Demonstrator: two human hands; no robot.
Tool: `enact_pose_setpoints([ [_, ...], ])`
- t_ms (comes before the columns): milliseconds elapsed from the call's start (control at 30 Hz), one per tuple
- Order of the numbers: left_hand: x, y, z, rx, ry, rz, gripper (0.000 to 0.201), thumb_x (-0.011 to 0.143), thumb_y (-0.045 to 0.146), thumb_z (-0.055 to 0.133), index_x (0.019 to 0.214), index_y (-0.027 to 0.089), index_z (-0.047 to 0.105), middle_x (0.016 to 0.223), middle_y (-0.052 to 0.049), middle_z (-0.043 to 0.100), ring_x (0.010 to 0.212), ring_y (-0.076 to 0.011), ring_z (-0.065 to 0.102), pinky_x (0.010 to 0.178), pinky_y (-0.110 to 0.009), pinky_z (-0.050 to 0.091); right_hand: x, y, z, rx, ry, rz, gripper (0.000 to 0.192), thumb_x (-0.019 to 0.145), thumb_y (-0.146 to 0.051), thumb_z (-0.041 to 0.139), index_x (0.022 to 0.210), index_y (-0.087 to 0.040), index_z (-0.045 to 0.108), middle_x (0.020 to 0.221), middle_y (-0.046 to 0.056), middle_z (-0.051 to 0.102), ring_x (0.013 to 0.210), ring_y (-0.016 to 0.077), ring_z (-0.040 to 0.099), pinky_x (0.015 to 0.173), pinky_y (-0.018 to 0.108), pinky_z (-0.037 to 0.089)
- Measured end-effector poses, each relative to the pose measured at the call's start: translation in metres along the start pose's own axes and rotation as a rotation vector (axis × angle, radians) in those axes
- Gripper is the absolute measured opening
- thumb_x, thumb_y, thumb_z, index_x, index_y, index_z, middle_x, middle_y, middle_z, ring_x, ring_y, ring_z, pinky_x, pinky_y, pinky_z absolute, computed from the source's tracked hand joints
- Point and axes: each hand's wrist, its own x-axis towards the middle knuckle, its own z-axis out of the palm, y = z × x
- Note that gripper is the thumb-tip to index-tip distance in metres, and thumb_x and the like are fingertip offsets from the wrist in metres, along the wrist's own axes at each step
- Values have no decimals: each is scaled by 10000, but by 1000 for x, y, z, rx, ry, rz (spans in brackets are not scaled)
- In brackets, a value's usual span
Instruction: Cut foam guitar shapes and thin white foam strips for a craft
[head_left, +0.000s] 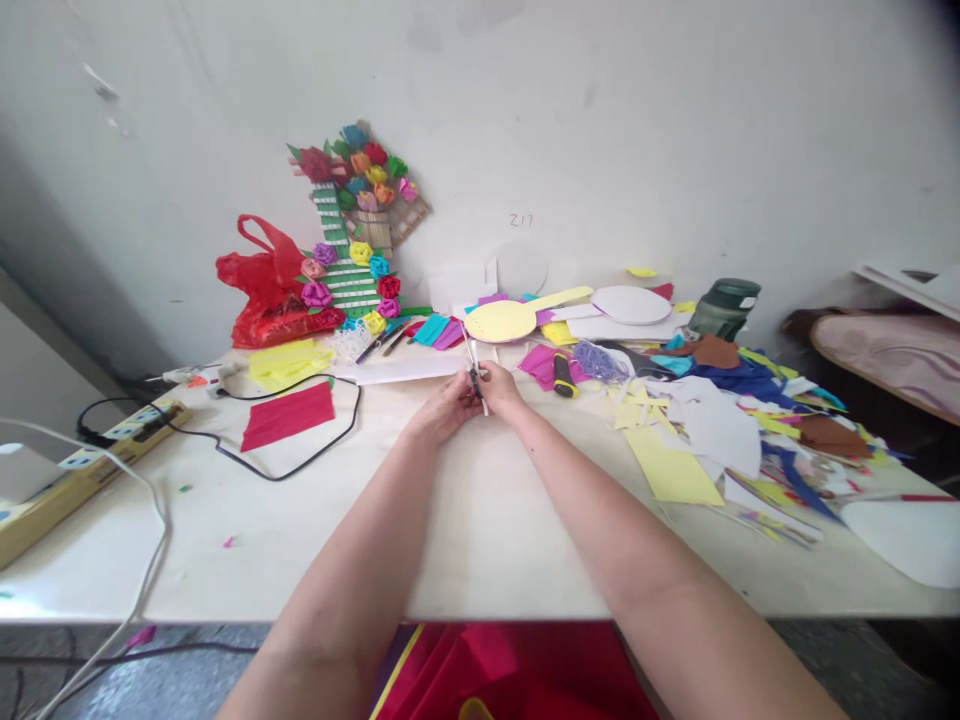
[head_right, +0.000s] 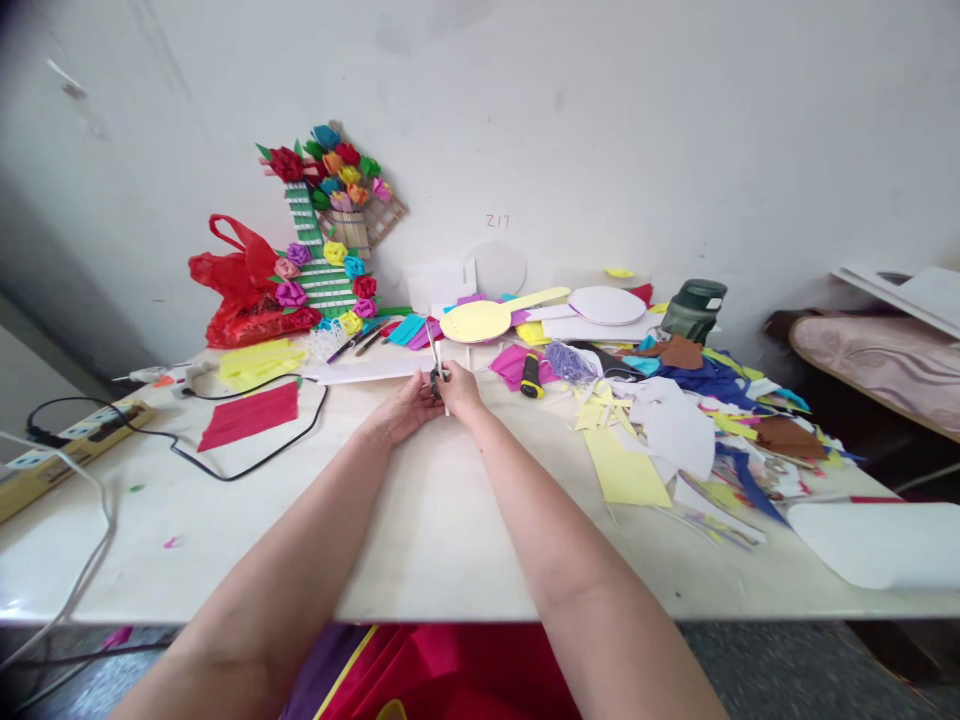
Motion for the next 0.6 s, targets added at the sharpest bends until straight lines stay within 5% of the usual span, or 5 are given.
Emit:
enact_pose_setpoints([
  [167, 1, -3, 2, 89, -24, 70, 237, 677, 329, 704, 755, 142, 580, 705, -8, 562, 629, -110, 559, 639, -267, 471, -2, -2, -9, 82, -128, -17, 169, 718, -192, 545, 870, -179, 618, 562, -45, 563, 500, 86, 519, 477, 178, 426],
  [333, 3, -3, 0, 119, 101, 121, 328, 660, 297, 716, 930, 137, 621, 740, -39, 608, 629, -121, 563, 628, -272, 475, -9, -10, -21, 378, -383, 13, 298, 736, -281, 563, 1007, -169, 616, 680, -4, 617, 584, 107, 571, 449, 176, 434],
  [600, 4, -4, 4, 157, 139, 151, 345, 636, 326, 724, 903, 125, 643, 791, -54, 640, 643, -120, 576, 667, -282, 476, -8, -18, -21, 350, -133, 219, 316, 729, -244, 595, 1029, -147, 624, 571, 4, 628, 465, 128, 568, 370, 207, 414],
])
